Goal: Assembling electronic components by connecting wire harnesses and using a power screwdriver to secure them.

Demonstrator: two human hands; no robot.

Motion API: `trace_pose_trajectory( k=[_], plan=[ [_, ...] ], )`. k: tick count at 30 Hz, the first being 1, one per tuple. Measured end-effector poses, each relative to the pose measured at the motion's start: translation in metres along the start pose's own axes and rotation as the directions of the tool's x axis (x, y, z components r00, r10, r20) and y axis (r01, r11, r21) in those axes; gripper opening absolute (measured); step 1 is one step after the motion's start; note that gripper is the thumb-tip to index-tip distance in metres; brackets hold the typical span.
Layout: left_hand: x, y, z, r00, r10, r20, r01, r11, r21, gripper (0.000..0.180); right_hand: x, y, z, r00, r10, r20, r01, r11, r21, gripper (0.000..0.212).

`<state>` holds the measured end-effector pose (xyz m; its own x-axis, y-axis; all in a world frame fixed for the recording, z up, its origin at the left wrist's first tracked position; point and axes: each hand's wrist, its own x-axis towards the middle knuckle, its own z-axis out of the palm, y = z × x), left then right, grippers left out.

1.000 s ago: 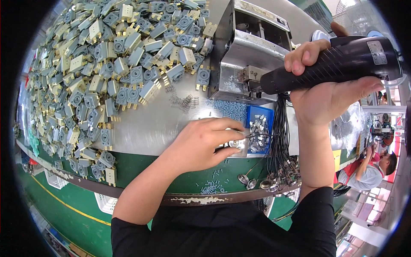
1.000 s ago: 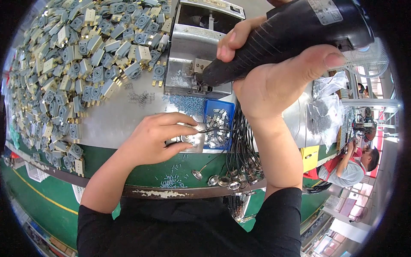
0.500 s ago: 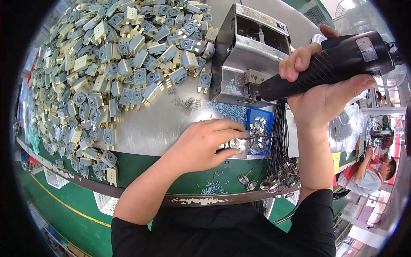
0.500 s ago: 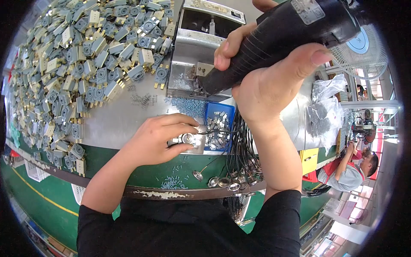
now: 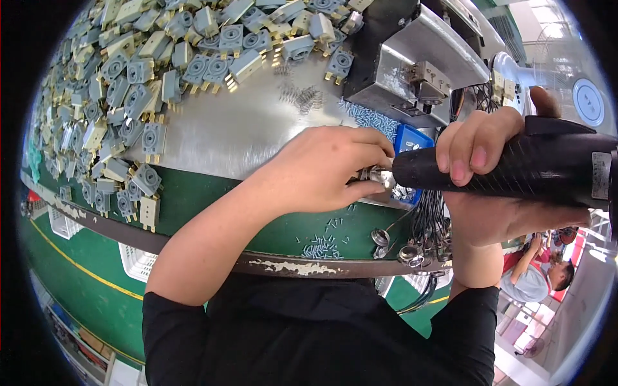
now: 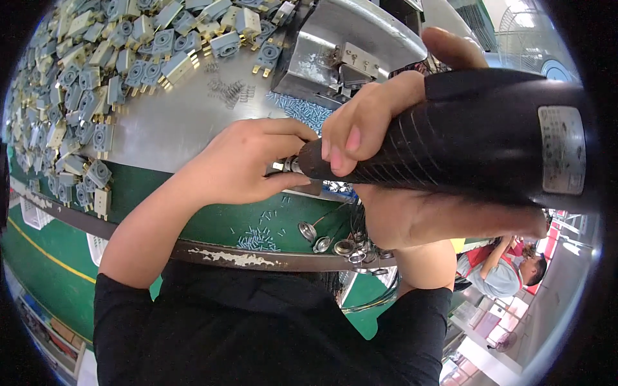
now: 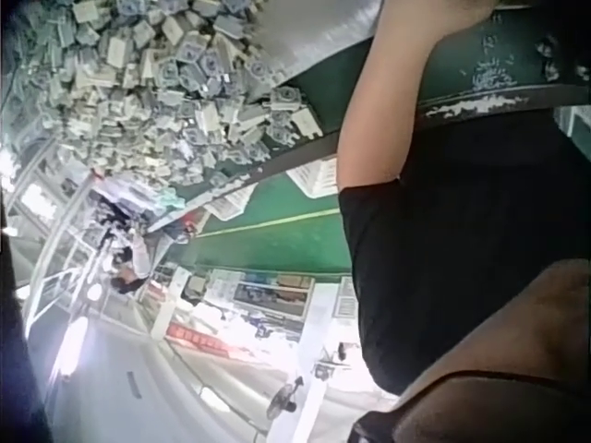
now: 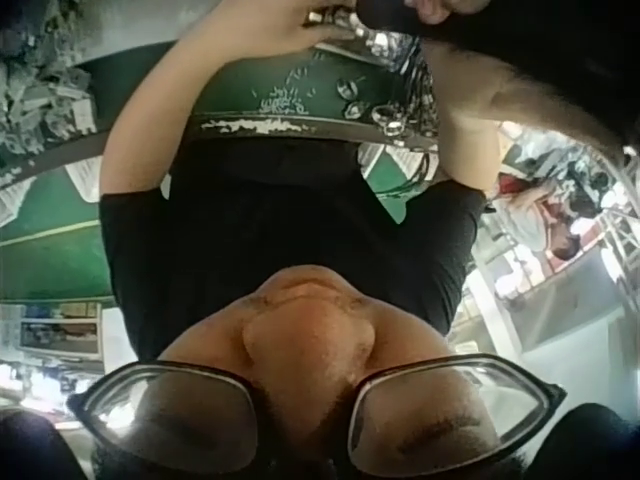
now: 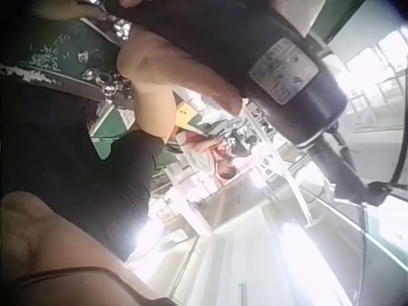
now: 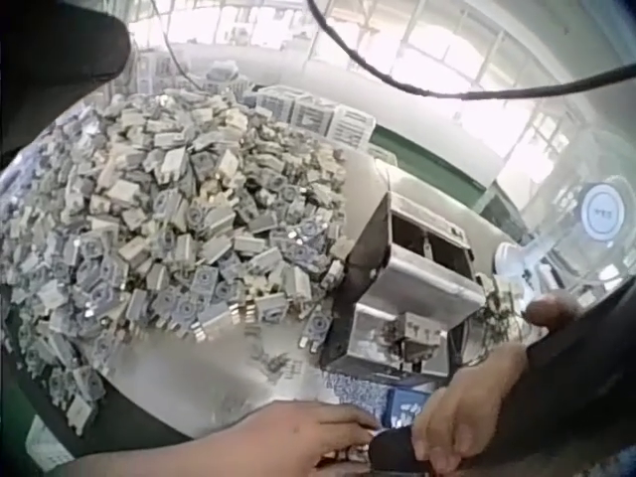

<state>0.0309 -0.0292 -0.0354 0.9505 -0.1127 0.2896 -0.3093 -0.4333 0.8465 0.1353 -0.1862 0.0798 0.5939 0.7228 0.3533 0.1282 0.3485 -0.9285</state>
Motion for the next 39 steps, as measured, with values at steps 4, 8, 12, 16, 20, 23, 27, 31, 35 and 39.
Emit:
trace_pose_trajectory(
  k=[4,8,12,16,20,23,27,31,35,39],
  plan=[
    [-0.002,0.001,0.001,1.0,-0.008,0.002,0.008,1.0,0.013,0.026,0.0,0.008,0.001,0.997,-0.042,0.061,0.038,0.996,0.077,0.13],
    [-0.002,0.001,0.002,1.0,-0.003,0.001,0.003,1.0,-0.006,0.025,-0.003,0.013,0.005,0.999,-0.038,0.021,0.036,0.994,0.105,0.131],
    [-0.002,0.0,0.004,1.0,-0.002,-0.031,0.002,1.0,-0.009,0.025,-0.002,0.016,0.002,0.996,-0.07,0.064,0.065,0.996,0.064,0.128],
    [-0.002,0.0,0.003,1.0,-0.007,-0.016,0.007,1.0,-0.011,0.024,-0.001,0.018,0.0,0.989,-0.1,0.106,0.098,0.995,0.023,0.126],
    [0.001,0.001,0.003,1.0,0.005,-0.019,-0.006,1.0,-0.022,0.024,-0.004,0.011,0.007,0.992,-0.049,0.113,0.041,0.997,0.069,0.116],
    [-0.008,-0.001,0.002,0.999,-0.042,-0.004,0.042,0.999,-0.015,0.024,-0.01,0.022,0.014,0.998,-0.048,0.045,0.044,0.995,0.093,0.106],
    [-0.002,0.001,0.002,1.0,-0.022,-0.001,0.022,1.0,-0.001,0.026,-0.003,0.02,0.0,0.961,-0.137,0.239,0.124,0.99,0.066,0.103],
    [-0.002,0.001,0.004,1.0,-0.019,-0.014,0.019,1.0,-0.009,0.028,-0.005,0.022,0.0,0.956,-0.134,0.26,0.122,0.991,0.062,0.103],
    [-0.002,0.0,0.004,1.0,0.0,-0.024,-0.001,1.0,-0.021,0.029,-0.009,0.023,0.002,0.963,-0.126,0.238,0.117,0.992,0.052,0.104],
    [-0.004,0.0,0.003,1.0,-0.003,-0.021,0.003,1.0,-0.009,0.029,-0.008,0.027,-0.004,0.956,-0.126,0.264,0.113,0.992,0.064,0.11]
  ],
)
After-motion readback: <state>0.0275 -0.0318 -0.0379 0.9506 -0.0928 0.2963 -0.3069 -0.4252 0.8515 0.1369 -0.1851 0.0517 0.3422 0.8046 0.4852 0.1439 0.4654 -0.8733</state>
